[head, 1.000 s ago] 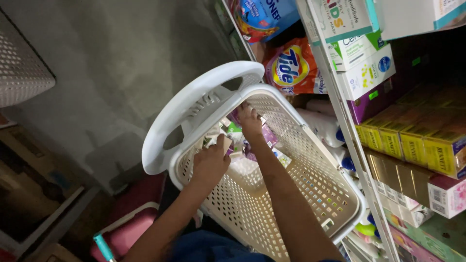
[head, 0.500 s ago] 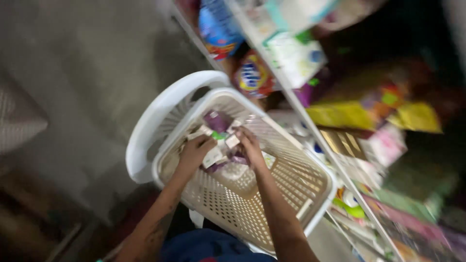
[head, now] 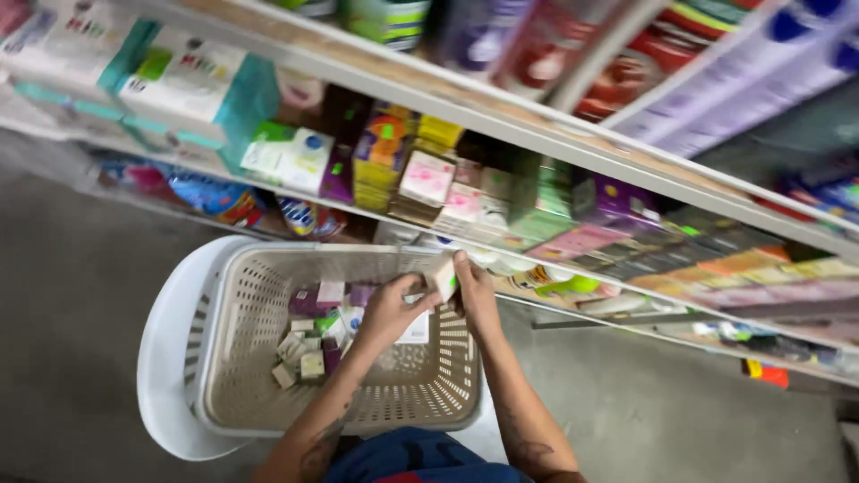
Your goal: The person repeatedly picks up small boxes from a white plastic basket and places them onto a shelf in a store aisle. They handle the boxes with both hands, arranging them in rows among other products on the shelf.
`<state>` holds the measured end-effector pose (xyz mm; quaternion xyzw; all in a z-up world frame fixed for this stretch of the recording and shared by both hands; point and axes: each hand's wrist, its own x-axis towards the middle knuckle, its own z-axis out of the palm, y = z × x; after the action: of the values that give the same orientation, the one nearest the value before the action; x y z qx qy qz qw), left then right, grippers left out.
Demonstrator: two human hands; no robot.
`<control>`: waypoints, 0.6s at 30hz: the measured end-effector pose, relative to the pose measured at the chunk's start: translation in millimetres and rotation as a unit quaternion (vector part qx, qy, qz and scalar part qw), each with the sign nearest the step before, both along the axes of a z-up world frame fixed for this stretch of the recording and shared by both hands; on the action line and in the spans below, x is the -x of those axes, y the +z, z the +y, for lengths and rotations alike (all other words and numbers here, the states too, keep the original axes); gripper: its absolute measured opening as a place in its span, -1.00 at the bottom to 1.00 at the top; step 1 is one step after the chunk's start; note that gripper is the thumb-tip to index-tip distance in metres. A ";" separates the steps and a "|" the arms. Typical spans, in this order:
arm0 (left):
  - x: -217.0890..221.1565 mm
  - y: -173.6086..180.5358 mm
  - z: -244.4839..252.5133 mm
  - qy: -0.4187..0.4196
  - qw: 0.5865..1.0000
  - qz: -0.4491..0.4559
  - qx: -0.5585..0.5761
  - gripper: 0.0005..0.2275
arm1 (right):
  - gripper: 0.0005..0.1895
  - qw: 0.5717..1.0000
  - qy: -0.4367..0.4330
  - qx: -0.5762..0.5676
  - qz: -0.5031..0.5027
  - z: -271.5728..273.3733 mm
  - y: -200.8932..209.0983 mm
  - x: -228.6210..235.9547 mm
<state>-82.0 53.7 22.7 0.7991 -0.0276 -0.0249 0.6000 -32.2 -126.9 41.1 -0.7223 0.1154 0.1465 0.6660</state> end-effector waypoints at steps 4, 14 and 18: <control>-8.1 24.5 -31.5 -0.026 0.991 0.007 0.133 -0.59 | -0.45 0.998 -0.045 0.035 -0.014 -20.8 34.0 5.7; -24.8 54.4 -48.7 0.005 0.946 0.060 0.318 -0.72 | -0.59 0.992 -0.012 -0.102 -0.067 -46.6 55.6 5.4; -28.1 59.7 -44.7 -0.008 0.946 0.050 0.321 -0.69 | -0.61 0.989 0.015 -0.100 -0.110 -47.1 60.1 3.9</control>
<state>-53.9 9.0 82.5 0.5617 -0.0109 -0.0597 0.8251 -36.1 -174.0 101.3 -0.6658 0.0151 0.0868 0.7409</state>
